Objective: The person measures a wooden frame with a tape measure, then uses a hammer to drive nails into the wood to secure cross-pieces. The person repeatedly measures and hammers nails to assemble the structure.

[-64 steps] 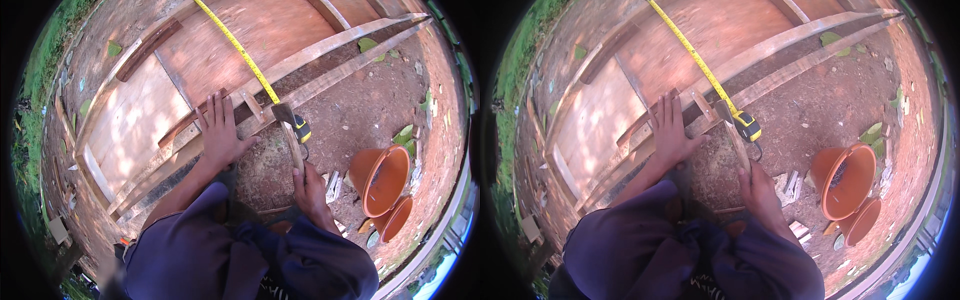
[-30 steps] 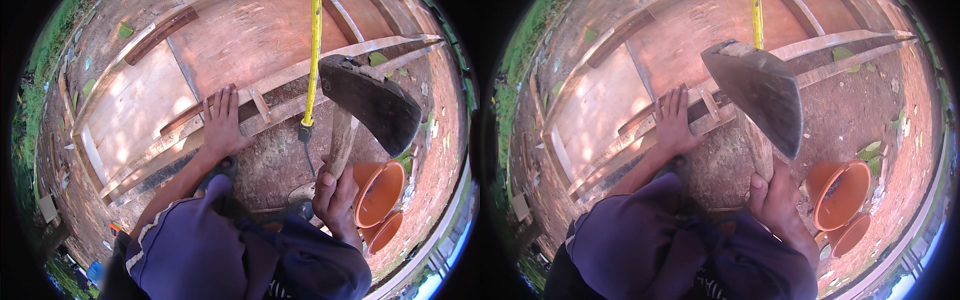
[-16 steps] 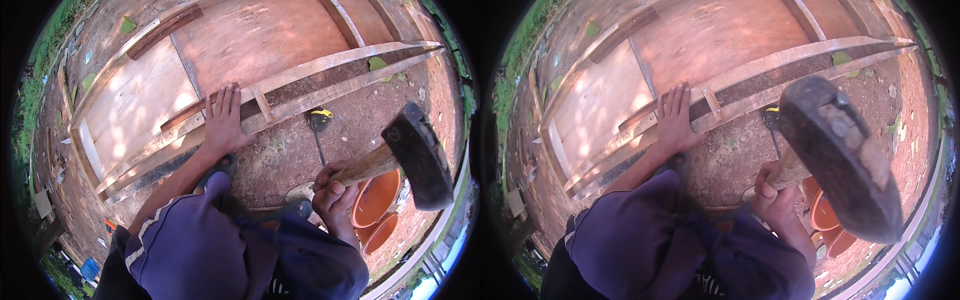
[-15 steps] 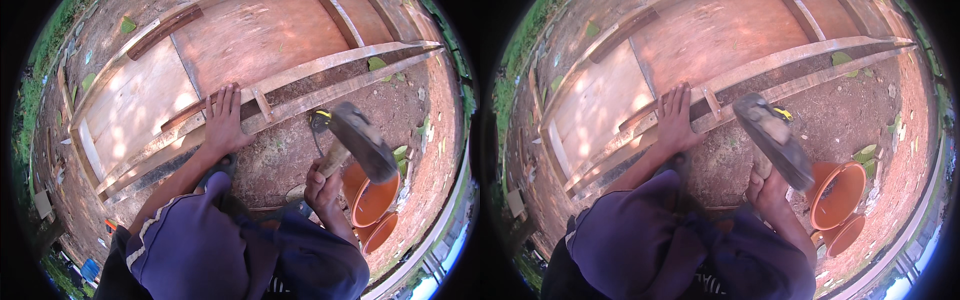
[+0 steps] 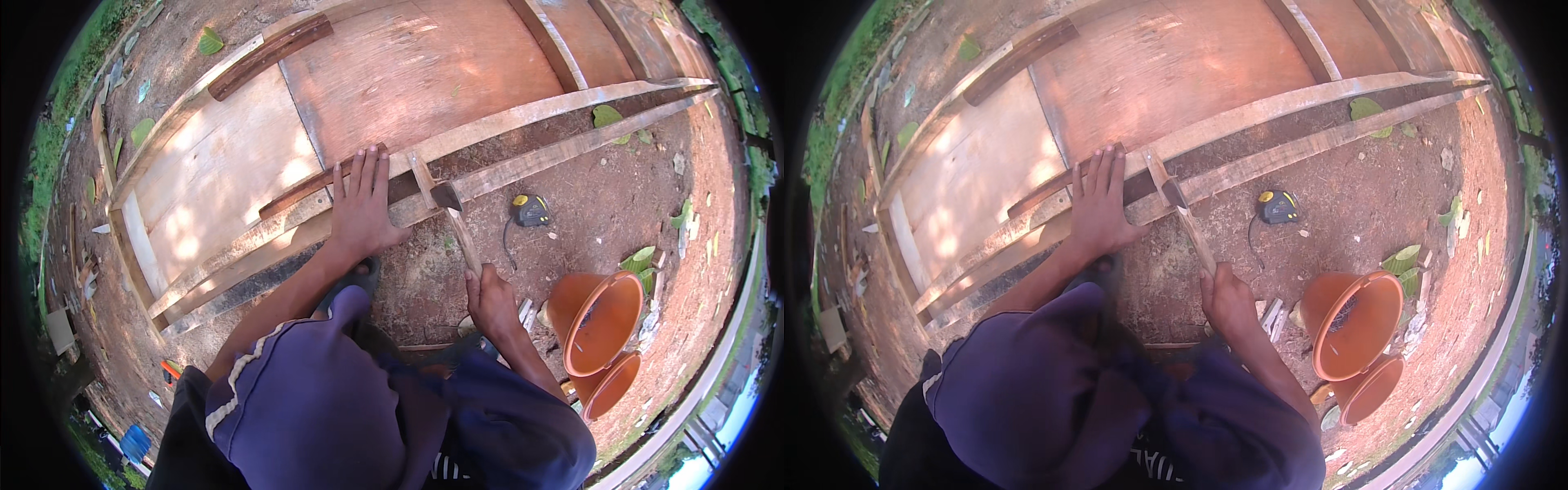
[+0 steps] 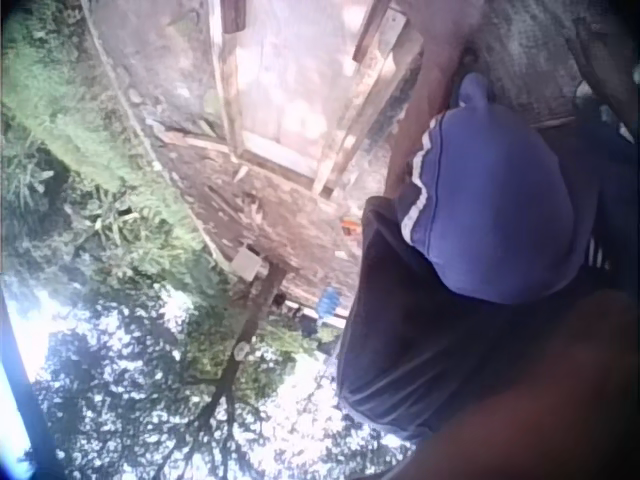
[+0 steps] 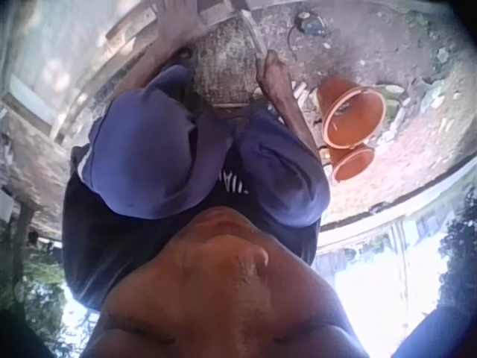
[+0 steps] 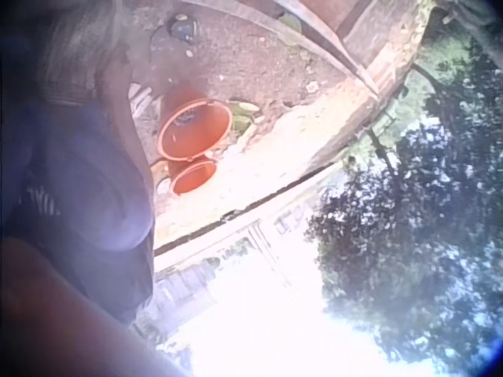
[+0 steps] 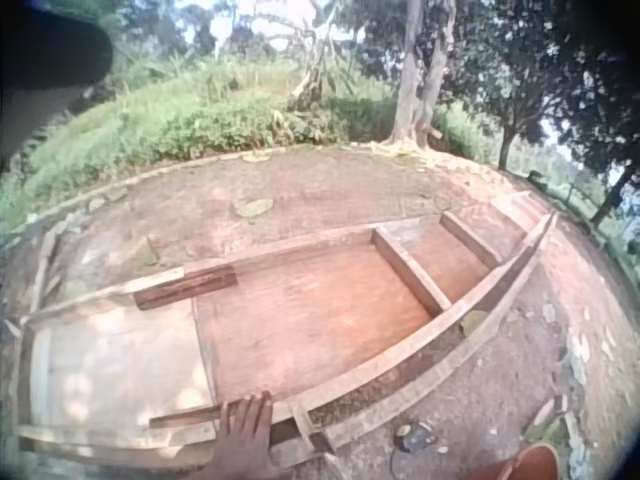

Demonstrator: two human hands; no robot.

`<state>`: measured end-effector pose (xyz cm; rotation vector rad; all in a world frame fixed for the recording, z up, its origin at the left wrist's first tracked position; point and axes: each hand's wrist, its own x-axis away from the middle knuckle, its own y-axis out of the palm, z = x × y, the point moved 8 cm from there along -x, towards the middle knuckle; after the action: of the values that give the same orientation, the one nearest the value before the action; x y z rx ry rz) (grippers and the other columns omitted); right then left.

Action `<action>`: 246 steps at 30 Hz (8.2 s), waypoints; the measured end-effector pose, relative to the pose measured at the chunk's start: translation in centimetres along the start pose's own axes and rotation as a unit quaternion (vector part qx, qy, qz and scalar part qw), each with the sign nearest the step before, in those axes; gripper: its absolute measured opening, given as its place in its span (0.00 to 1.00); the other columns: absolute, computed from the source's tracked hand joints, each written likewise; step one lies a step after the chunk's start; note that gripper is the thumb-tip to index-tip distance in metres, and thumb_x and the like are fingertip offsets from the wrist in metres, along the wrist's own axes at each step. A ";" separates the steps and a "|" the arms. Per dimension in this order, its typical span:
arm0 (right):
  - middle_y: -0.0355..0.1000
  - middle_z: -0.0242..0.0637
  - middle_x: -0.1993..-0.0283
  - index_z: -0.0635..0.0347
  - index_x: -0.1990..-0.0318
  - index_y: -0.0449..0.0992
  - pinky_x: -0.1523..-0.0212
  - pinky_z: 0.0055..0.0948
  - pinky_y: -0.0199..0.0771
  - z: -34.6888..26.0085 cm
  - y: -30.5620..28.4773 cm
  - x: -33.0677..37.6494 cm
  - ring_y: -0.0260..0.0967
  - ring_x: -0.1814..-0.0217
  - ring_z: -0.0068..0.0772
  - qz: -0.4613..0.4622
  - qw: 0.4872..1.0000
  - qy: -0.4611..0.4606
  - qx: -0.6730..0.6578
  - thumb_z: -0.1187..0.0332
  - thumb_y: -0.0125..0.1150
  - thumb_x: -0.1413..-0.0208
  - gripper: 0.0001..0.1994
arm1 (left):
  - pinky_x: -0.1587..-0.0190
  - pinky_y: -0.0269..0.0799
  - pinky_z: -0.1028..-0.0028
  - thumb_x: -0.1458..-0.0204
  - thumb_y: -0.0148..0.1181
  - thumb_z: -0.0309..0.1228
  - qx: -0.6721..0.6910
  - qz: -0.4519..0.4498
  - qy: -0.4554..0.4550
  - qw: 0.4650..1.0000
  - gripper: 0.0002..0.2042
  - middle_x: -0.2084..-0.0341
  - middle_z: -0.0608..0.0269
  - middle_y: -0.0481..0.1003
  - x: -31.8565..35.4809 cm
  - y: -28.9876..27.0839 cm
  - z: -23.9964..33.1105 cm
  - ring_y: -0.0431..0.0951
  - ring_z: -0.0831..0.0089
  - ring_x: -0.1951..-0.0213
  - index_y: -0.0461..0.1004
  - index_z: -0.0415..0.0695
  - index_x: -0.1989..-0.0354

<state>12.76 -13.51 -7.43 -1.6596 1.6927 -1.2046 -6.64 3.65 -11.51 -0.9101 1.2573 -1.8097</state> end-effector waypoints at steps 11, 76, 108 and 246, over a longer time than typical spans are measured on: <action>0.67 0.30 0.79 0.63 0.60 0.69 0.81 0.27 0.65 0.8 -1.9 2.3 0.66 0.81 0.24 0.173 0.980 -0.025 -0.097 0.44 0.47 0.28 0.26 | 0.22 0.30 0.46 0.67 0.74 0.59 0.006 0.015 0.013 1.000 0.65 0.23 0.47 0.47 0.3 0.3 0.4 0.42 0.53 0.21 0.45 0.37 0.22; 0.70 0.52 0.78 0.65 0.59 0.66 0.72 0.53 0.70 1.0 0.9 -1.4 0.71 0.75 0.60 -0.002 0.996 0.051 -0.070 0.54 0.49 0.27 0.19 | 0.22 0.30 0.45 0.67 0.75 0.57 0.024 0.029 0.009 0.999 0.65 0.23 0.48 0.48 0.5 0.0 -0.2 0.43 0.55 0.21 0.45 0.36 0.23; 0.73 0.55 0.75 0.65 0.59 0.69 0.73 0.54 0.71 1.2 3.6 -0.1 0.73 0.74 0.66 0.022 0.997 0.057 -0.051 0.51 0.52 0.31 0.21 | 0.22 0.29 0.45 0.68 0.75 0.57 0.024 0.020 0.007 0.999 0.65 0.23 0.47 0.47 0.4 -0.3 -0.4 0.42 0.53 0.21 0.46 0.35 0.23; 0.80 0.52 0.64 0.55 0.47 0.82 0.54 0.41 0.76 5.5 1.5 -0.1 0.80 0.59 0.48 -0.036 0.952 0.240 -0.189 0.56 0.68 0.47 0.22 | 0.24 0.52 0.56 0.41 0.57 0.62 0.088 0.061 0.040 0.993 0.38 0.22 0.54 0.49 -22.3 -6.1 -14.3 0.52 0.49 0.24 0.61 0.58 0.25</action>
<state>16.55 -15.05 -11.47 -1.7491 2.2957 -1.4812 -9.48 30.63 -12.65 -0.6562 1.1555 -1.8406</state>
